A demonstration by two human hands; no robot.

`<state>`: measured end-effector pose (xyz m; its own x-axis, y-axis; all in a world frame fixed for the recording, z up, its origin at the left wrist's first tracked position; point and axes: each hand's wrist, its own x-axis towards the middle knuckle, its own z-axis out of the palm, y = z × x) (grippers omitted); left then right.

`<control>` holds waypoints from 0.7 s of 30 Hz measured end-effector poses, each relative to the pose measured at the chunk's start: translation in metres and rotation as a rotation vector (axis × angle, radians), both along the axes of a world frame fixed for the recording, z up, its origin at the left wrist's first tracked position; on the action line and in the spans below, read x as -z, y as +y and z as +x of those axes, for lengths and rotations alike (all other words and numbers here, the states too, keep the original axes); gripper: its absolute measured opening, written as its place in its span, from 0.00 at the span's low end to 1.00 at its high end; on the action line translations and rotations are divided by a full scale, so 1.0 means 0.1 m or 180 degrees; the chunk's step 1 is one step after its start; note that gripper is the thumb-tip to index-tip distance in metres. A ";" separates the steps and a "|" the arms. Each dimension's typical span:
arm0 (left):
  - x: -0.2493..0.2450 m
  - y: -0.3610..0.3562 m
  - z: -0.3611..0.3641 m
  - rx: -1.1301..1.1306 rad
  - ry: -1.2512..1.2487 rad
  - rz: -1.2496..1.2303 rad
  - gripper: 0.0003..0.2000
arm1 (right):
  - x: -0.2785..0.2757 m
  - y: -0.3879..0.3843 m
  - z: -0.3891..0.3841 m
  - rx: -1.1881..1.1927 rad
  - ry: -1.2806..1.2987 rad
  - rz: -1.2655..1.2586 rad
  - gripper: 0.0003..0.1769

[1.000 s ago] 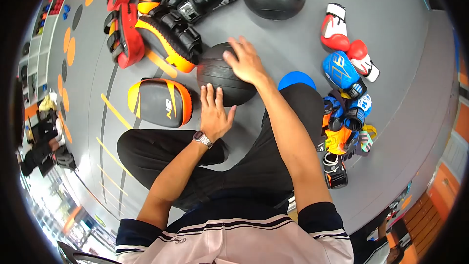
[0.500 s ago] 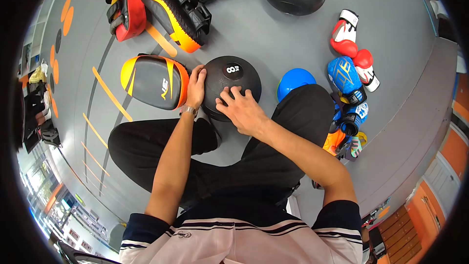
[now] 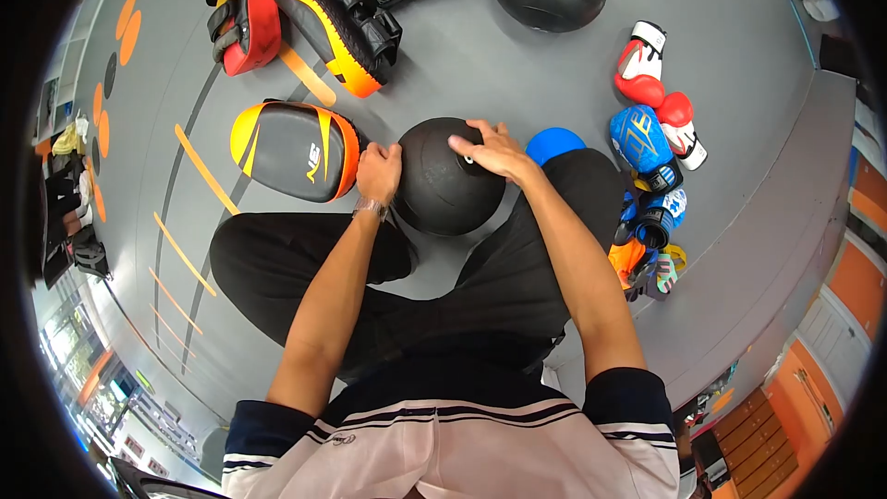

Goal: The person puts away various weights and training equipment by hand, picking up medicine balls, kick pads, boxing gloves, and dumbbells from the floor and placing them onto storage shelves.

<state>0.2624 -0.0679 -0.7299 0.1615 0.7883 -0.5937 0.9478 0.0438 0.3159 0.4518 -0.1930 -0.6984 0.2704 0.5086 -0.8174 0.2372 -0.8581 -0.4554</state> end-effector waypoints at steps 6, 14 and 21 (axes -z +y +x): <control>0.05 -0.25 -0.27 -0.3862 -0.0550 -0.2794 0.42 | 0.03 0.43 0.11 -0.0794 -0.0783 -0.0250 0.35; 0.34 -0.24 -0.18 -0.3071 -0.1499 -0.2421 0.47 | 0.68 0.31 0.18 0.0525 0.0668 0.0481 0.34; 0.20 0.37 0.11 -0.1928 -0.2709 -0.0342 0.25 | 0.35 -0.07 0.36 0.0370 0.1167 -0.0957 0.29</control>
<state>0.2730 -0.0313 -0.7503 0.1545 0.8267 -0.5409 0.2247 0.5037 0.8341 0.4876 -0.2000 -0.7336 -0.0219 0.2188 -0.9755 0.0022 -0.9757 -0.2189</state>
